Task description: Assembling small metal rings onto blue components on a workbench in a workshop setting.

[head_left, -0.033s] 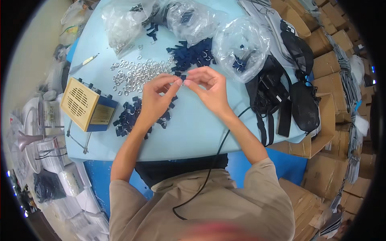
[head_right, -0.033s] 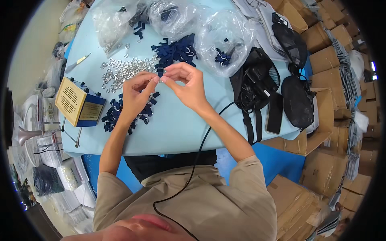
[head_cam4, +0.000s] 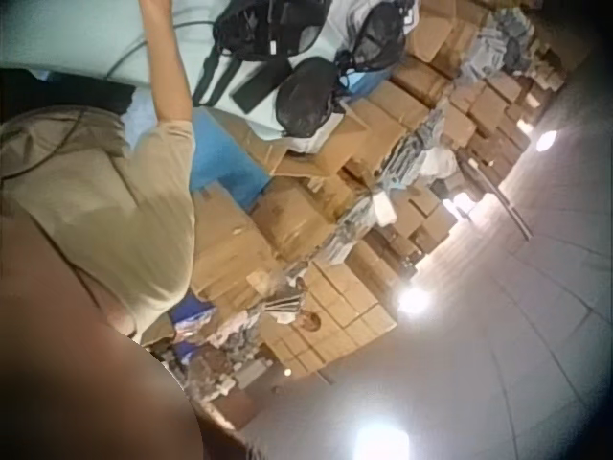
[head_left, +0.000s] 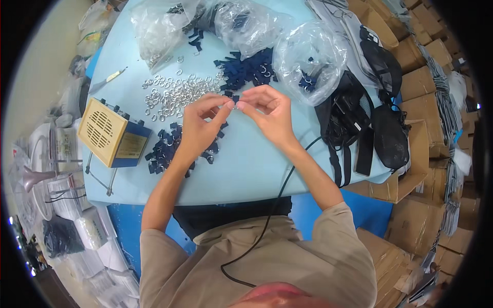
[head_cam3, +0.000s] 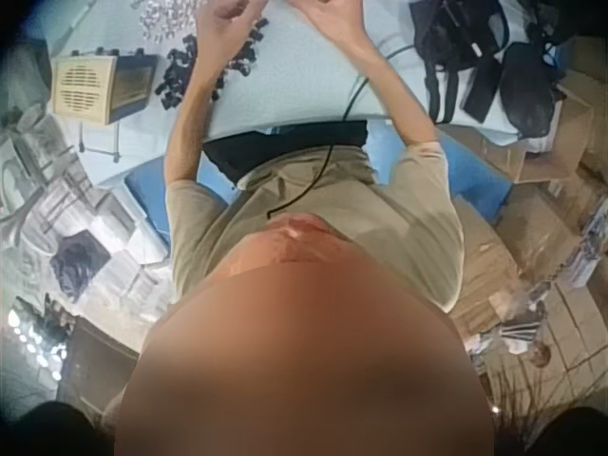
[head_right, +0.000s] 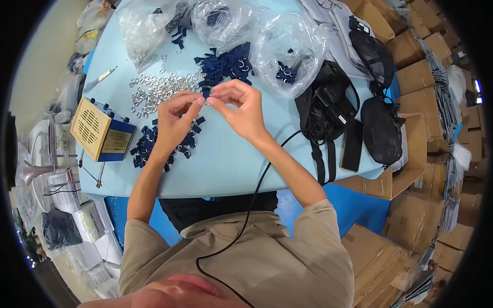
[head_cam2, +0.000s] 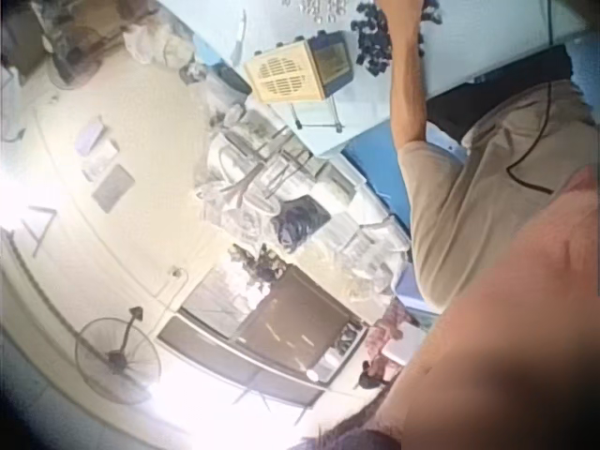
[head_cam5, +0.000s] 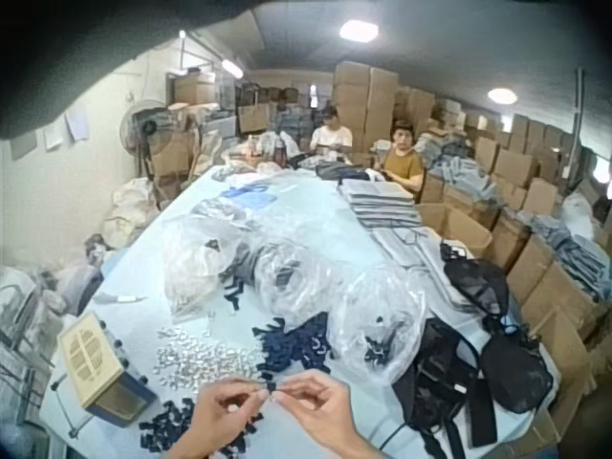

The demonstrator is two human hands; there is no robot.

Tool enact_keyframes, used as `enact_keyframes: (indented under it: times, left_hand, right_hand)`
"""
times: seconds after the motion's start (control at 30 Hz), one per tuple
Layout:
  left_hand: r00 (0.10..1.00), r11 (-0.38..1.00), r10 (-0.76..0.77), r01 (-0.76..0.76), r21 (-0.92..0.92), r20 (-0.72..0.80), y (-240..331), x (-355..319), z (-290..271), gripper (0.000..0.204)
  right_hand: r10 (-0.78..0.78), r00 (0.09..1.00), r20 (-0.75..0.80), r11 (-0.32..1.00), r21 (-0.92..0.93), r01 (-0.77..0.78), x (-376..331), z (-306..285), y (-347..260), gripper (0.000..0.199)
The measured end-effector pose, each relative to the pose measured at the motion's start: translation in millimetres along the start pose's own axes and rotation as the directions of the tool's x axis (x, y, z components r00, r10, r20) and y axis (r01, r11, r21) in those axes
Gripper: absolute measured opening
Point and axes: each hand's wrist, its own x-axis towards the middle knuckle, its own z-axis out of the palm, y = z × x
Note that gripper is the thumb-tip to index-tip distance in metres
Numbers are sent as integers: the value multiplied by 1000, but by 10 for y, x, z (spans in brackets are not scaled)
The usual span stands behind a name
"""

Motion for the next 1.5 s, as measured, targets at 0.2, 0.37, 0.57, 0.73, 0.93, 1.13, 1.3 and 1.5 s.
enact_keyframes:
  times: [0.2,0.37,0.57,0.73,0.93,1.13,1.3,1.5]
  left_hand:
    - [994,989,-102,106,-99,49,55,-25,-14,20]
    - [988,979,-133,143,-144,75,56,-14,-45,20]
    - [995,994,-92,94,-57,30,51,-8,-94,18]
    - [891,920,-252,100,379,378,291,64,-494,12]
    - [986,808,123,-163,566,108,215,86,-303,14]
    - [979,874,167,-203,442,120,95,31,-91,12]
    - [977,908,63,-140,396,202,17,23,-88,14]
    - [983,929,-56,-13,371,175,-34,20,-28,13]
  right_hand:
    - [154,988,-25,984,99,-151,-22,-3,-88,21]
    - [223,975,12,957,189,-221,-12,-22,-93,19]
    - [136,990,48,987,-96,-131,16,-53,-104,16]
    - [-180,977,117,712,-670,211,52,-230,-117,21]
    - [-127,945,301,546,-774,319,-4,-154,4,22]
    - [-75,961,266,725,-646,236,-20,-80,20,26]
    - [-120,968,220,855,-472,214,-14,-44,-37,28]
    - [4,987,163,878,-474,74,-15,-66,11,30]
